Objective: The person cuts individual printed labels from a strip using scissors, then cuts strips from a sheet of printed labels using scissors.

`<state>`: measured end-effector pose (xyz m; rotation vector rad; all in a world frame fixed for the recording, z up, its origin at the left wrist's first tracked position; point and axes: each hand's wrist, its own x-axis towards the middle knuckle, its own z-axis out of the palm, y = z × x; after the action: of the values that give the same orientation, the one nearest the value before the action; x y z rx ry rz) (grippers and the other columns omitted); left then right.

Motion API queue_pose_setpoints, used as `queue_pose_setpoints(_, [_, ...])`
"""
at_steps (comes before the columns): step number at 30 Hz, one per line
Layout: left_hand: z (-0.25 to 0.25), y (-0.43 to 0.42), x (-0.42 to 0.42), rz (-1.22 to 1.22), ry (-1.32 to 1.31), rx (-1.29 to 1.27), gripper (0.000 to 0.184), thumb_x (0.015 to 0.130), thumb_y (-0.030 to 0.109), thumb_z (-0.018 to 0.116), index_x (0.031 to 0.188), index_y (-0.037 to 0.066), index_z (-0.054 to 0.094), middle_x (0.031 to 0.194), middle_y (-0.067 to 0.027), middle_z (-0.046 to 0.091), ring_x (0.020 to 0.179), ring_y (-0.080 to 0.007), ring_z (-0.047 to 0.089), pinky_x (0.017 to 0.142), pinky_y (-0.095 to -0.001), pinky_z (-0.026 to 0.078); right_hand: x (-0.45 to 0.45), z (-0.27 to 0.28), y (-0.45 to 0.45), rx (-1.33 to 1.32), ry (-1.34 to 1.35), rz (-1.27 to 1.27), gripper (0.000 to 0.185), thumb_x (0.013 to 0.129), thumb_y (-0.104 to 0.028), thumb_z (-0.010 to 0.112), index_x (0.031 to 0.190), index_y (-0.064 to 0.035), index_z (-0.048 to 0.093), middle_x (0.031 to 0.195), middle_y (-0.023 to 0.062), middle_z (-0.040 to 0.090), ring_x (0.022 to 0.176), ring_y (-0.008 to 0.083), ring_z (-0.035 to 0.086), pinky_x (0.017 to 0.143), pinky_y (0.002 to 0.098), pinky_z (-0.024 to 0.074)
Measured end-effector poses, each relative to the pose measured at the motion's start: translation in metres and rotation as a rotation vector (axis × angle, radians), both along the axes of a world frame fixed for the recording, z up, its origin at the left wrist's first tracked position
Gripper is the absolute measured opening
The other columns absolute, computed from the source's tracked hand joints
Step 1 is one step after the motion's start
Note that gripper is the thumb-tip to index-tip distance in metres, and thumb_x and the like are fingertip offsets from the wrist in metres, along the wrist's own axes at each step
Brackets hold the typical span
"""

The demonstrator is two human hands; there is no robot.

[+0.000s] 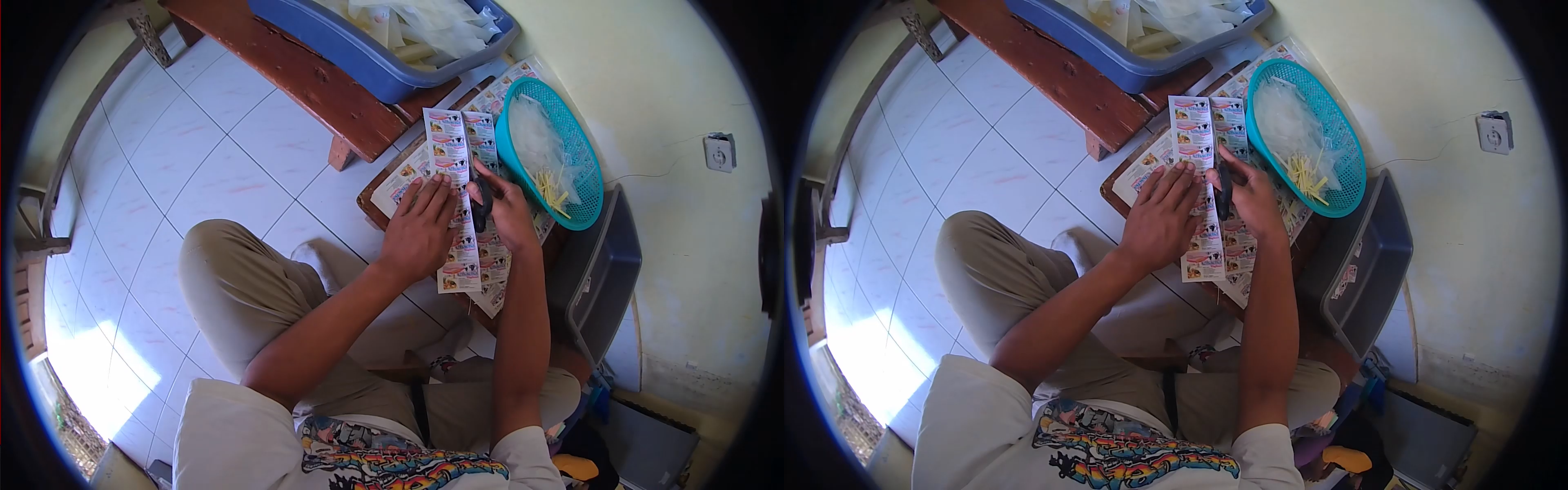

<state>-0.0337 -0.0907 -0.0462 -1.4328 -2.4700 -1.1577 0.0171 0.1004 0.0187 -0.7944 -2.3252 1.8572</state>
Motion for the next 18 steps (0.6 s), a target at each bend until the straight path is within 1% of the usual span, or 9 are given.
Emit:
queue_pose_setpoints(1, [0.0002,-0.0004,-0.0005,-0.014,-0.007,0.004,0.065,0.094,0.03,0.07,0.147,-0.004,0.055,0.158,-0.0207,0.05,0.152,-0.0334,0.041,0.129,-0.0513,0.023,-0.0005,0.0001,0.0008,-0.017,-0.025,-0.02,0.067,0.095,-0.02,0.083,0.153,0.0009,0.055,0.117,-0.0008,0.07,0.1,0.0049,0.06,0.09,0.0233,0.0496])
queue_pose_setpoints(2, [0.0004,-0.0005,-0.0004,-0.013,-0.007,0.003,0.065,0.094,0.03,0.07,0.147,-0.004,0.055,0.158,-0.0207,0.05,0.152,-0.0334,0.041,0.129,-0.0513,0.023,-0.001,-0.0002,0.0016,-0.035,-0.051,-0.039,0.068,0.094,-0.02,0.083,0.153,0.0004,0.056,0.114,-0.0022,0.069,0.096,0.0039,0.059,0.086,0.0222,0.0494])
queue_pose_setpoints(3, [0.0005,-0.0003,-0.0001,-0.004,0.0,-0.008,0.063,0.094,0.03,0.071,0.146,-0.001,0.056,0.158,-0.0185,0.05,0.152,-0.0317,0.041,0.129,-0.0506,0.024,-0.0019,-0.0009,0.0023,-0.035,-0.052,-0.038,0.068,0.094,-0.02,0.083,0.153,0.0004,0.056,0.114,-0.0022,0.069,0.096,0.0039,0.059,0.086,0.0222,0.0494])
queue_pose_setpoints(4, [0.0002,-0.0002,0.0004,0.005,0.007,-0.019,0.062,0.093,0.031,0.072,0.146,0.001,0.058,0.158,-0.0163,0.049,0.153,-0.03,0.04,0.129,-0.05,0.025,-0.0026,-0.0014,0.0025,-0.035,-0.043,-0.037,0.068,0.094,-0.021,0.084,0.153,-0.0003,0.056,0.113,-0.0033,0.069,0.094,0.0033,0.058,0.084,0.0216,0.0489])
queue_pose_setpoints(5, [-0.0002,0.0,0.0004,0.005,0.006,-0.02,0.062,0.093,0.031,0.072,0.146,0.001,0.058,0.158,-0.0163,0.049,0.153,-0.03,0.04,0.129,-0.05,0.025,-0.003,-0.0017,0.0027,-0.034,-0.034,-0.036,0.068,0.094,-0.021,0.084,0.153,-0.001,0.056,0.112,-0.0043,0.068,0.092,0.0026,0.057,0.081,0.0209,0.0485])
queue_pose_setpoints(12, [0.0004,0.0006,0.0008,0.01,0.01,-0.031,0.062,0.094,0.031,0.072,0.146,0.001,0.058,0.158,-0.016,0.05,0.153,-0.0292,0.04,0.129,-0.0498,0.025,-0.0019,0.0005,0.0022,-0.034,-0.08,-0.055,0.068,0.094,-0.021,0.084,0.153,-0.0009,0.056,0.109,-0.0043,0.069,0.093,0.0034,0.058,0.083,0.0217,0.0489])
queue_pose_setpoints(15, [0.0004,0.0005,0.001,0.011,0.01,-0.028,0.062,0.093,0.031,0.072,0.146,0.001,0.058,0.157,-0.0159,0.051,0.152,-0.0291,0.041,0.129,-0.0497,0.025,-0.0033,-0.0012,-0.0003,-0.024,-0.023,-0.048,0.067,0.095,-0.021,0.083,0.152,-0.0003,0.057,0.108,-0.0039,0.069,0.093,0.0038,0.058,0.085,0.0223,0.049])
queue_pose_setpoints(18, [-0.0001,0.0009,0.0012,0.011,0.011,-0.018,0.062,0.093,0.031,0.072,0.146,0.001,0.058,0.157,-0.0159,0.051,0.152,-0.0291,0.041,0.129,-0.0497,0.025,-0.0045,0.0013,-0.0015,0.051,-0.034,-0.018,0.066,0.095,-0.02,0.083,0.152,-0.0001,0.057,0.109,-0.0036,0.069,0.093,0.0037,0.058,0.086,0.0227,0.0493])
